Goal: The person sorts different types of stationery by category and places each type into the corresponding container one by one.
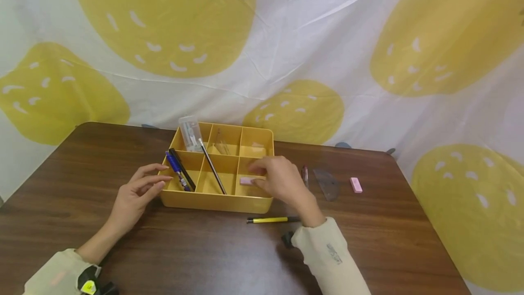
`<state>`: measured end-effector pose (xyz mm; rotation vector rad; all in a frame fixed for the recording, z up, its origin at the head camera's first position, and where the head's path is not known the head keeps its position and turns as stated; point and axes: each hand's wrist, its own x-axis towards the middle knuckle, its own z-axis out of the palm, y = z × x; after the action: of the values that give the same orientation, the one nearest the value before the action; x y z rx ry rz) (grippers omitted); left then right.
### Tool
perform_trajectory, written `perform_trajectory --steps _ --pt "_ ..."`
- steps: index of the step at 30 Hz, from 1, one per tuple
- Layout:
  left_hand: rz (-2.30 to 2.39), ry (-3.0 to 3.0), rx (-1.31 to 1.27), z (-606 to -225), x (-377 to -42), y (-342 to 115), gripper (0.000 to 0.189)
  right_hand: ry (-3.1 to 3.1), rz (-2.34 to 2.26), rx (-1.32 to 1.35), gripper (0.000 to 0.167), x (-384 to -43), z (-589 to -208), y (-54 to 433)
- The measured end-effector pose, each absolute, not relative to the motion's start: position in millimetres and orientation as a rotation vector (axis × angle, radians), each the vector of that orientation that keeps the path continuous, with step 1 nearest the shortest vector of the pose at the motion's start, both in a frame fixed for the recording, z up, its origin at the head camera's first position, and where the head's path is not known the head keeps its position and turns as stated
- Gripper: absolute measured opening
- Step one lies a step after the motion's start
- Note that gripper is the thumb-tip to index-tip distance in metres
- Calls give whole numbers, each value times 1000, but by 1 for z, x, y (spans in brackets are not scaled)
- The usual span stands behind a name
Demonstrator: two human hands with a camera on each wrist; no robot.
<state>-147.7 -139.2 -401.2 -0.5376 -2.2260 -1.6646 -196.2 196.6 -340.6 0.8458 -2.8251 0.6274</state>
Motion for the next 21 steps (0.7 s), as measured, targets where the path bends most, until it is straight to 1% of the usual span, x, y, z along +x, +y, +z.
perform_trajectory --steps 7,12,21 --pt "-1666 -2217 -547 -403 -148 -139 15 -2634 768 966 20 -183 -339 205" --pt "-1672 -2208 -554 -402 -148 -140 15 -2510 789 989 19 -169 -345 213" --pt "-1671 -2212 -547 -401 -148 -139 15 -2453 880 1031 22 -152 -350 223"
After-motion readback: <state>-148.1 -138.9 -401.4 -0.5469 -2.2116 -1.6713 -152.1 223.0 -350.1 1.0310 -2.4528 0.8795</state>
